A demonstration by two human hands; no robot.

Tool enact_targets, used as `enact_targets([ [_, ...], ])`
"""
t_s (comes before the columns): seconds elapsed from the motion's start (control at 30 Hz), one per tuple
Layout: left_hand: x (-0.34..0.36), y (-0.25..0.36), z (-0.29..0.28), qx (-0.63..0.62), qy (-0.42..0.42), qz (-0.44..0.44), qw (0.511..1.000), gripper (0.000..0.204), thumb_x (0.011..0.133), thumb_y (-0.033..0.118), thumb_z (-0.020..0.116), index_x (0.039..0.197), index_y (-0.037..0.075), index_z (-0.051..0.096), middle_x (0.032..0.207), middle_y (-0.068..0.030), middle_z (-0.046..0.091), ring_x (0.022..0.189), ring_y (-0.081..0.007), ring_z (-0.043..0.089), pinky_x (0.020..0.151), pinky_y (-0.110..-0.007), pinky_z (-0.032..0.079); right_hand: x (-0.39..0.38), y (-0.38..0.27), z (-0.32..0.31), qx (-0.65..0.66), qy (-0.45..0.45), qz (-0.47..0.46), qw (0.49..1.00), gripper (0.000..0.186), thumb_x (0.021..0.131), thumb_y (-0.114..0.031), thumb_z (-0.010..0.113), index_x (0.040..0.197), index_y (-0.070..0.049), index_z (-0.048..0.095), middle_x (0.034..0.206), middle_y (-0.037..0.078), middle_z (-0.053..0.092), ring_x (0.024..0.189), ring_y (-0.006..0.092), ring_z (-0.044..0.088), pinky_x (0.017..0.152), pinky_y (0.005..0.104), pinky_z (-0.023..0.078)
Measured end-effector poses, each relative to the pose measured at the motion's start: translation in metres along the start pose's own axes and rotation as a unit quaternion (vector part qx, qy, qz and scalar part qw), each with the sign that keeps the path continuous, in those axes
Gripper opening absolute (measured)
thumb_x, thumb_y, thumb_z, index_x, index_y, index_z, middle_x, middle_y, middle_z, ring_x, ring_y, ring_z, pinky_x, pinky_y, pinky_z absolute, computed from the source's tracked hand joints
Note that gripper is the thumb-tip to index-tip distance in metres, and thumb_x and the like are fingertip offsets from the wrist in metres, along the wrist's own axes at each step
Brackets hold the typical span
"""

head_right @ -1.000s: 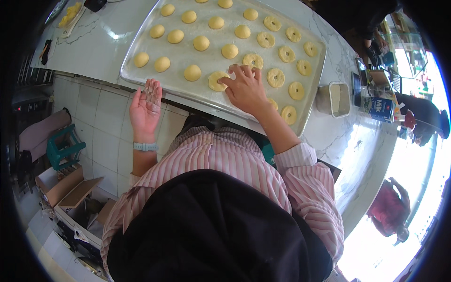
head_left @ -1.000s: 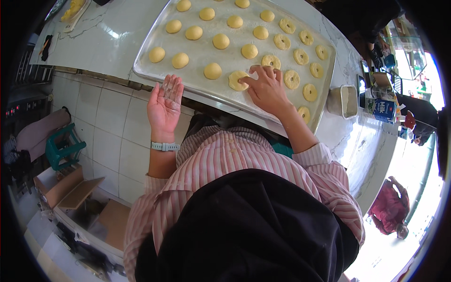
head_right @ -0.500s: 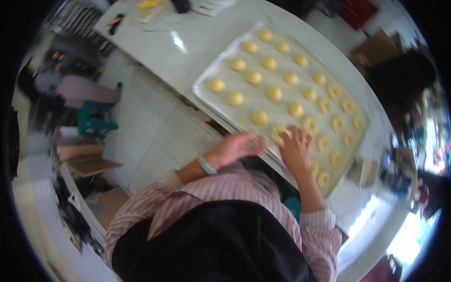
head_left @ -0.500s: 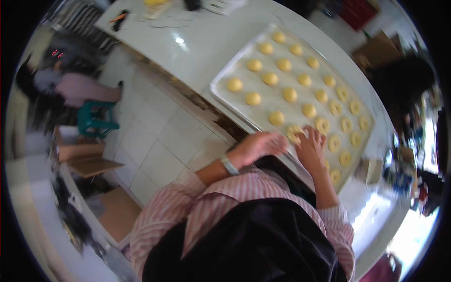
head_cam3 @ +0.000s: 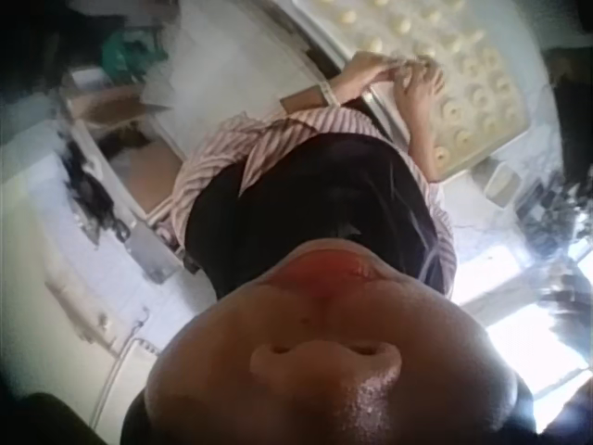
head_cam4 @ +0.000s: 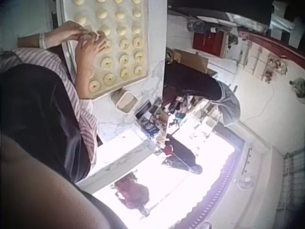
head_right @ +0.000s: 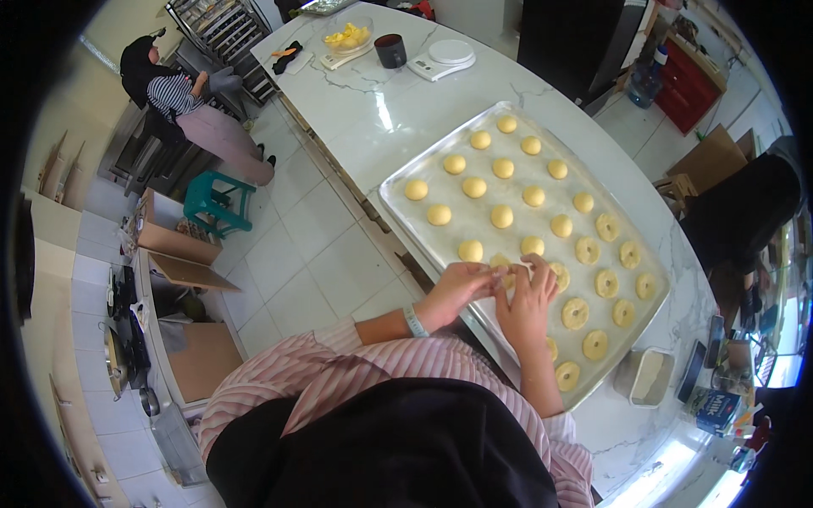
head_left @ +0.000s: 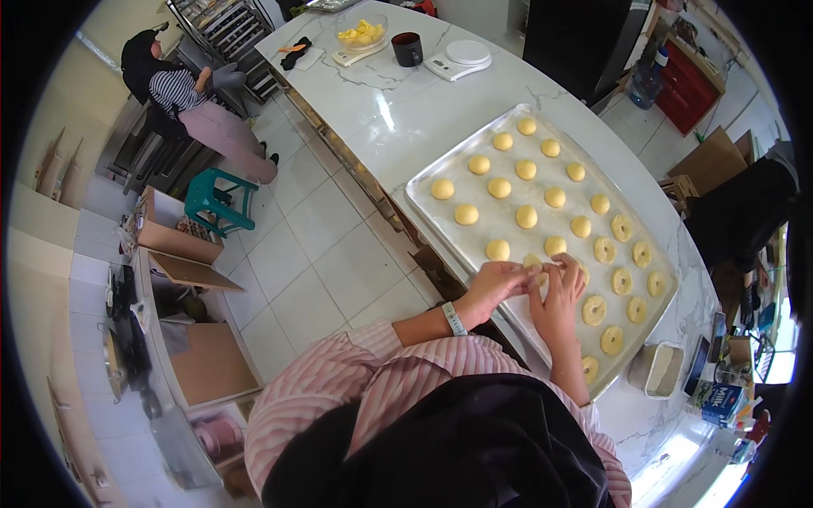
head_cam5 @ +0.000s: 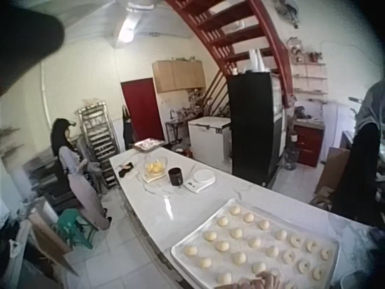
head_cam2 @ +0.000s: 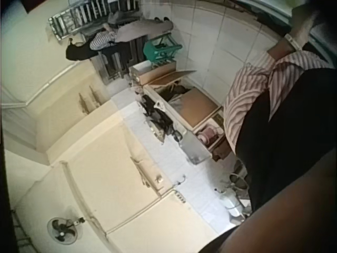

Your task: The person is shaping and punching holes in small rounds of dough on a baking sheet to make donuts.

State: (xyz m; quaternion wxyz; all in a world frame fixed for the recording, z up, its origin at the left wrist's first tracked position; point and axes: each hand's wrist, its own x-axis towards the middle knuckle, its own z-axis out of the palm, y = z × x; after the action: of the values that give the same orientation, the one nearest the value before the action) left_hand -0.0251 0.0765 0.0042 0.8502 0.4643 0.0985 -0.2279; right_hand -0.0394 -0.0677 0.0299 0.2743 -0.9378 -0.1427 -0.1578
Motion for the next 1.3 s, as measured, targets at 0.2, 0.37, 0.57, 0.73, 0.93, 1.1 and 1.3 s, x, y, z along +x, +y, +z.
enact_targets([
  [0.2, 0.006, -0.013, 0.024, 0.008, 0.047, 0.081, 0.996, 0.025, 0.091, 0.023, 0.066, 0.101, 0.001, 0.066, 0.087, 0.0011, 0.064, 0.081, -0.0066, 0.057, 0.078, -0.022, 0.045, -0.003, -0.001, -0.021, -0.073, -0.013, -0.019, 0.997, 0.037, 0.076, -0.015, 0.066, 0.11, -0.004, 0.059, 0.136, 0.015, 0.041, 0.119, 0.0333, 0.04, 0.099, 0.0473, 0.028],
  [0.37, 0.005, -0.006, 0.037, 0.074, -0.034, 0.061, 0.995, 0.028, 0.093, 0.025, 0.064, 0.108, 0.0, 0.064, 0.099, 0.0006, 0.065, 0.092, -0.0044, 0.056, 0.082, -0.022, 0.043, -0.011, 0.014, -0.029, 0.045, -0.019, -0.039, 0.998, 0.035, 0.079, -0.009, 0.064, 0.113, -0.003, 0.056, 0.141, 0.017, 0.038, 0.127, 0.0366, 0.036, 0.103, 0.0488, 0.028],
  [0.57, 0.004, -0.003, 0.04, 0.093, -0.064, 0.105, 0.988, 0.03, 0.092, 0.018, 0.064, 0.115, -0.001, 0.061, 0.101, -0.0016, 0.066, 0.097, -0.0087, 0.059, 0.085, -0.024, 0.047, 0.002, 0.038, -0.027, 0.543, -0.033, 0.146, 0.827, 0.025, 0.085, 0.007, 0.056, 0.11, 0.001, 0.054, 0.124, 0.017, 0.056, 0.114, 0.0257, 0.056, 0.097, 0.0348, 0.045],
  [0.73, 0.0, 0.0, 0.036, 0.095, 0.031, 0.173, 0.98, 0.032, 0.087, 0.007, 0.067, 0.117, -0.003, 0.06, 0.103, -0.006, 0.065, 0.095, -0.0112, 0.062, 0.086, -0.024, 0.05, 0.007, 0.036, -0.026, 0.348, -0.013, 0.093, 0.933, 0.032, 0.08, 0.006, 0.062, 0.112, 0.001, 0.06, 0.104, 0.014, 0.066, 0.096, 0.0218, 0.066, 0.085, 0.0311, 0.051],
  [0.93, 0.004, 0.009, 0.025, 0.035, -0.006, 0.139, 0.99, 0.033, 0.084, 0.004, 0.07, 0.115, -0.005, 0.061, 0.1, -0.0073, 0.067, 0.093, -0.0112, 0.064, 0.08, -0.022, 0.051, 0.009, 0.021, -0.021, 0.311, -0.001, 0.096, 0.945, 0.033, 0.08, 0.004, 0.063, 0.112, -0.001, 0.065, 0.102, 0.013, 0.067, 0.094, 0.0203, 0.066, 0.082, 0.0291, 0.052],
  [1.1, 0.006, 0.012, 0.013, 0.061, 0.002, 0.109, 0.992, 0.032, 0.084, 0.005, 0.071, 0.112, -0.006, 0.063, 0.099, -0.0079, 0.068, 0.091, -0.0117, 0.064, 0.078, -0.023, 0.052, 0.009, 0.026, -0.017, 0.452, -0.034, 0.152, 0.879, 0.03, 0.082, 0.003, 0.063, 0.111, -0.001, 0.066, 0.101, 0.008, 0.067, 0.084, 0.0123, 0.061, 0.071, 0.0258, 0.05],
  [1.3, 0.015, 0.016, 0.008, 0.014, -0.041, 0.02, 0.999, 0.032, 0.085, 0.008, 0.07, 0.113, -0.006, 0.062, 0.1, -0.0098, 0.068, 0.091, -0.0139, 0.065, 0.081, -0.025, 0.053, 0.009, 0.032, -0.009, 0.399, -0.019, 0.164, 0.902, 0.031, 0.082, 0.006, 0.065, 0.112, 0.004, 0.064, 0.098, 0.006, 0.065, 0.084, 0.009, 0.058, 0.072, 0.0216, 0.048],
])
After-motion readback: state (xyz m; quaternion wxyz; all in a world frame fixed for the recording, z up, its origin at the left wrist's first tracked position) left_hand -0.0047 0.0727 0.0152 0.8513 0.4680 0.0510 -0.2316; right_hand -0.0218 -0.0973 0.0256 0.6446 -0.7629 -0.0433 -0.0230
